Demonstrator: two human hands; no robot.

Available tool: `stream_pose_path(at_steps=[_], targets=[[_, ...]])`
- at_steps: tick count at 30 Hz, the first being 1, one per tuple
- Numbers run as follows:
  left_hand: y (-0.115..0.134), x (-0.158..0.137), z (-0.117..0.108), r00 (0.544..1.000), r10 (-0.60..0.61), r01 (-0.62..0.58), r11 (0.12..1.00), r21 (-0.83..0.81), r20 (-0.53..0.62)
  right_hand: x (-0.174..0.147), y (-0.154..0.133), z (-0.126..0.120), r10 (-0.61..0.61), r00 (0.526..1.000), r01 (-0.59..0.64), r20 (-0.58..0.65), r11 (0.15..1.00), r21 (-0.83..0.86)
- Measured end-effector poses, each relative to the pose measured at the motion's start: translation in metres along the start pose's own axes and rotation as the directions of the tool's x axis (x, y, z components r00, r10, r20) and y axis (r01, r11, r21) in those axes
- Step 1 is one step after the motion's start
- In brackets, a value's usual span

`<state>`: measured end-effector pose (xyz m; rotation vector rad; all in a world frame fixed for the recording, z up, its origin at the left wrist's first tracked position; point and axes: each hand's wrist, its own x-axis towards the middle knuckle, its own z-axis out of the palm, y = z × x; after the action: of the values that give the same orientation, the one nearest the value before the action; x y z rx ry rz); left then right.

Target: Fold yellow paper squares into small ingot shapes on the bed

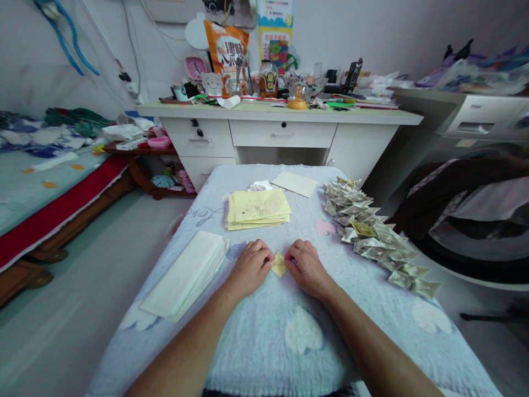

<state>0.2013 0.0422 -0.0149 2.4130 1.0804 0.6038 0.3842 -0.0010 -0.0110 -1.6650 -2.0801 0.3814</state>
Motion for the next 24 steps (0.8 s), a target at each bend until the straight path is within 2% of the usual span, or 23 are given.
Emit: stream_pose_path(at_steps=[13, 24], targets=[[0.0005, 0.0024, 0.0032, 0.995, -0.097, 0.1, 0.99, 0.103, -0.036, 0.0014, -0.0047, 0.004, 0.153, 0.988, -0.15, 0.012, 0.981, -0.125], [-0.0021, 0.0022, 0.0077, 0.991, -0.116, 0.125, 0.983, 0.132, -0.072, 0.001, -0.0077, 0.0037, 0.179, 0.984, -0.178, -0.011, 0.971, -0.159]])
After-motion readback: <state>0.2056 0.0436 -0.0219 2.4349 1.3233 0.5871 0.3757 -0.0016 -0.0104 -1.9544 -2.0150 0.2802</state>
